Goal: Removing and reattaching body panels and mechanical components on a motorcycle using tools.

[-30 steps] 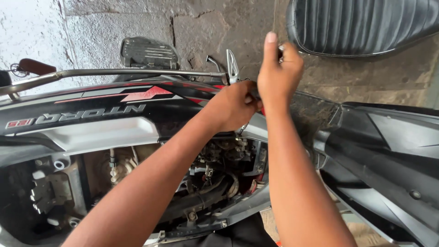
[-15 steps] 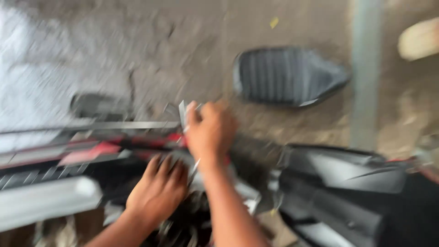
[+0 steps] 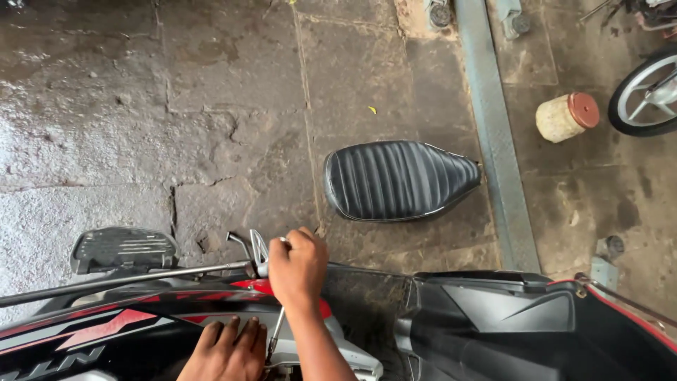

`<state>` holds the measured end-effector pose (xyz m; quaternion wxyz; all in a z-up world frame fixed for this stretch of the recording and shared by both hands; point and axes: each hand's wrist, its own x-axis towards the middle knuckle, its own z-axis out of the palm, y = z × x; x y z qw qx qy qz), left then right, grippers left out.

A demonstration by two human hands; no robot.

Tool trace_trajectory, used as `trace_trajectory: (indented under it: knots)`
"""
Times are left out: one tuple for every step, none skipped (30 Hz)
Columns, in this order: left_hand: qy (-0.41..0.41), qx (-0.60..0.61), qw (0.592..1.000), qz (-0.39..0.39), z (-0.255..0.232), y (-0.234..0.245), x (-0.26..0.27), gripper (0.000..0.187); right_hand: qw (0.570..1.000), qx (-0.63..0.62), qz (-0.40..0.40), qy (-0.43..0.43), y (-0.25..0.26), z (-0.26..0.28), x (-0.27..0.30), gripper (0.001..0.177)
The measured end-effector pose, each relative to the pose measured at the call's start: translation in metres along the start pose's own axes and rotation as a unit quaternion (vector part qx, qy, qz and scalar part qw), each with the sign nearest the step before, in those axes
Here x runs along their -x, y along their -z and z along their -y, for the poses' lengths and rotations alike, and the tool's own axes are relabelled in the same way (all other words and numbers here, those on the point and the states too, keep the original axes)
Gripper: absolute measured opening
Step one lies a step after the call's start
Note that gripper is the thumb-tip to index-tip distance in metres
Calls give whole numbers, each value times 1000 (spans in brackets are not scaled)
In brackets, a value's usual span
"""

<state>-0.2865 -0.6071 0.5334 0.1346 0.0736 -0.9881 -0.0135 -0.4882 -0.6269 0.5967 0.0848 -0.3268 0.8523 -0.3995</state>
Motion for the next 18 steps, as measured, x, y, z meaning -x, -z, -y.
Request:
trace_trajectory:
  knots:
    - [0, -1, 1000, -1, -1, -1, 0, 38, 1000, 0, 0, 1, -3, -14, 2, 22]
    - [10, 2, 1000, -1, -1, -1, 0, 38, 996, -78, 11, -43, -6, -27, 5, 22]
    - [18, 5, 1000, -3, -2, -2, -2, 37, 984, -155, 20, -85, -8, -40, 6, 22]
    - [17, 4, 1000, -6, -6, -12, 4, 37, 984, -155, 18, -83, -14, -54, 10, 22]
    - [12, -14, 999, -30, -7, -24, 6, 33, 945, -300, 49, -121, -21, -68, 10, 24]
    - [7, -31, 998, -54, -8, -35, 7, 28, 882, -437, 80, -157, -27, -81, 9, 27]
    - [3, -35, 998, -56, -8, -38, 6, 28, 881, -440, 77, -153, -24, -75, 5, 27]
    - [35, -19, 998, -51, -8, -39, 6, 26, 844, -502, 82, -168, -20, -68, 2, 30]
    - [67, -7, 997, -45, -5, -40, 7, 25, 801, -564, 91, -180, -19, -58, -2, 34]
    - [66, -15, 997, -47, -1, -37, 5, 25, 799, -569, 91, -174, -9, -46, -7, 34]
    - [76, 17, 997, 0, -1, -33, 3, 34, 786, -581, 76, -195, 3, -34, -10, 37]
    - [88, 49, 994, 47, -1, -28, 1, 44, 774, -593, 61, -216, 16, -22, -13, 41]
    - [88, 45, 994, 41, 0, -45, 12, 44, 774, -594, 62, -209, 30, -4, -8, 41]
    - [159, 222, 960, 69, 0, -60, 21, 65, 760, -614, 53, -209, 46, 14, -3, 41]
    - [221, 393, 888, 90, 2, -77, 25, 93, 746, -632, 45, -206, 63, 32, -2, 42]
    - [218, 390, 891, 80, 20, -117, 29, 93, 748, -633, 47, -194, 49, 14, 12, 42]
    - [214, 392, 892, 67, 12, -149, 43, 93, 765, -520, 174, -338, 35, -5, 23, 44]
    - [210, 393, 893, 54, -23, -175, 61, 92, 745, -380, 290, -465, 22, -25, 32, 62]
